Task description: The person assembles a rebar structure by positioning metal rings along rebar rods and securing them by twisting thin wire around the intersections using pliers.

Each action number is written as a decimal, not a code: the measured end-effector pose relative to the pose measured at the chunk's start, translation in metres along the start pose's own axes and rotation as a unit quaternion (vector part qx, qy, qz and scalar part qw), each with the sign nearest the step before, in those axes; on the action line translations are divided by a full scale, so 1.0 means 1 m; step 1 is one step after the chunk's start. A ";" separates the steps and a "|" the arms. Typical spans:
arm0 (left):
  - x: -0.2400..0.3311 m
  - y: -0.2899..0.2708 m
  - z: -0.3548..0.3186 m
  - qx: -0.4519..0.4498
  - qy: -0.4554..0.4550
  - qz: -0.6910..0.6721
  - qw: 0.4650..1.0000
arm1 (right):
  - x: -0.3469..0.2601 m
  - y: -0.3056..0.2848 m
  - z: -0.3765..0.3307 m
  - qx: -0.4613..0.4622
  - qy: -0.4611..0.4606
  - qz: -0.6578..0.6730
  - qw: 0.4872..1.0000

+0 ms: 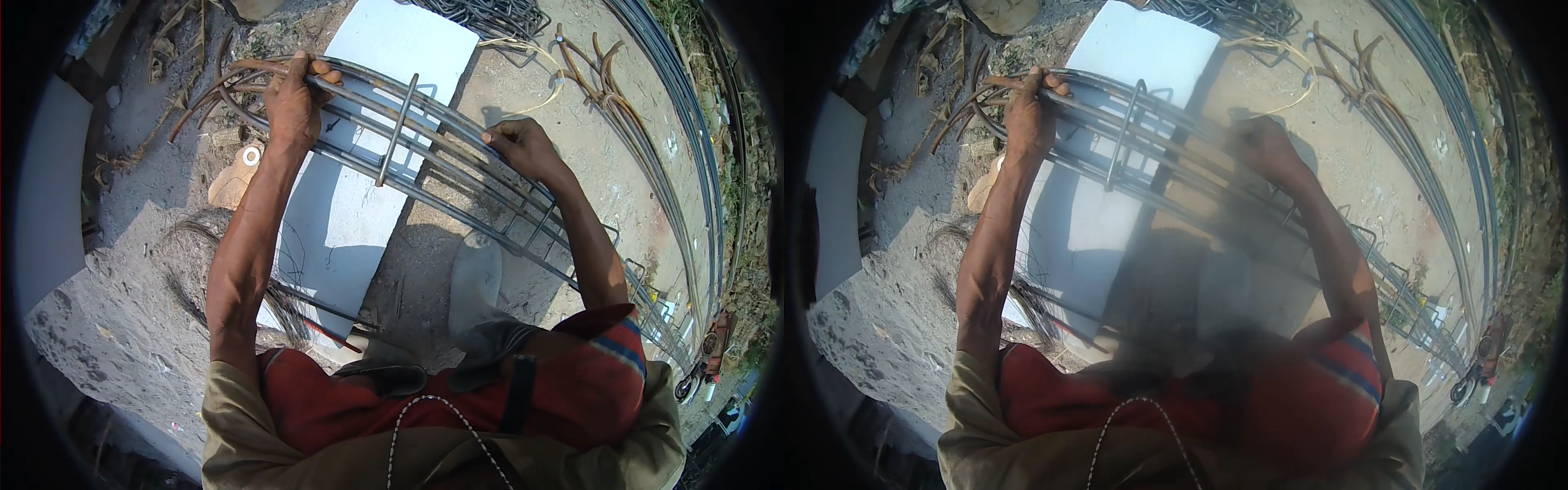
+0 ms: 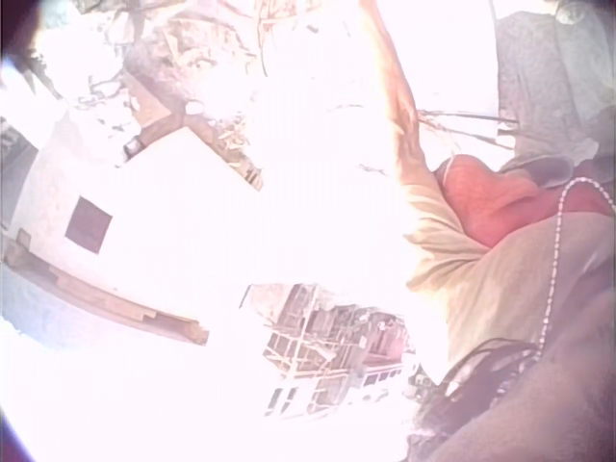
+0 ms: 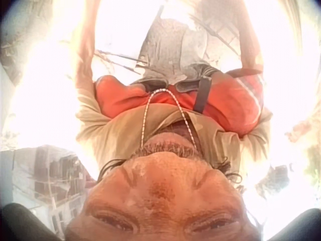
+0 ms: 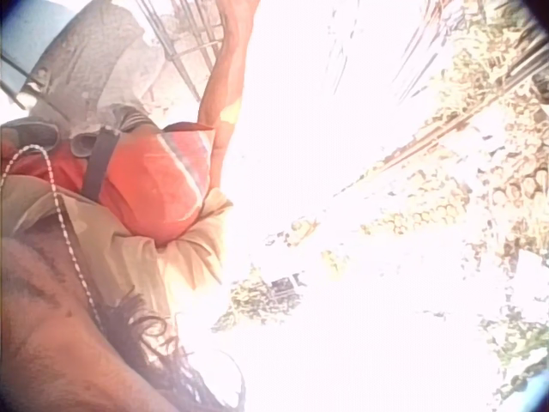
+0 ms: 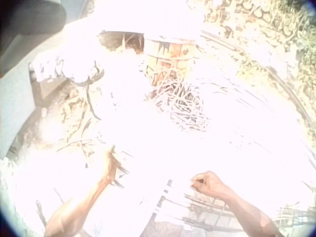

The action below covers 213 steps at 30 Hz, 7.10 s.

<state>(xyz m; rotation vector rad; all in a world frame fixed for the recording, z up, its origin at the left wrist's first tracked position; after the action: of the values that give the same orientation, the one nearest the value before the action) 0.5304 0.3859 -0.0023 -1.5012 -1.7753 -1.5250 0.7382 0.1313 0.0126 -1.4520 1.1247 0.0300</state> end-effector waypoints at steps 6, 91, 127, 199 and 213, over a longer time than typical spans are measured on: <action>-0.001 -0.003 0.004 0.014 0.004 0.014 1.000 | -0.005 -0.004 0.002 -0.007 -0.003 0.003 1.000; 0.001 -0.045 0.060 -0.167 0.196 0.496 0.830 | 0.069 -0.060 -0.181 0.216 -0.020 -0.098 0.971; 0.000 0.000 0.001 0.039 -0.034 0.072 0.996 | 0.067 -0.060 -0.149 0.163 0.046 -0.066 0.983; 0.025 0.033 -0.077 -0.353 0.369 0.758 0.405 | -0.116 0.039 0.072 0.042 -0.291 0.012 0.956; 0.023 0.015 -0.074 -0.348 0.293 0.790 0.411 | -0.111 0.055 0.058 0.008 -0.236 -0.056 0.970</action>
<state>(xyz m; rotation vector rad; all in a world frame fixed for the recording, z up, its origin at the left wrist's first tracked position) 0.5089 0.3304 0.0499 -1.4974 0.9721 -1.0993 0.6783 0.2543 0.0237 -1.3957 0.6509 0.2739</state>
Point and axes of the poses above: each hand's wrist, its own z-axis towards the middle knuckle, its own y-axis out of the palm, x = y × z, the point moved 7 cm from there along z, towards the middle knuckle, and after that the axes turned 12 degrees about x, right-handed, at the moved point
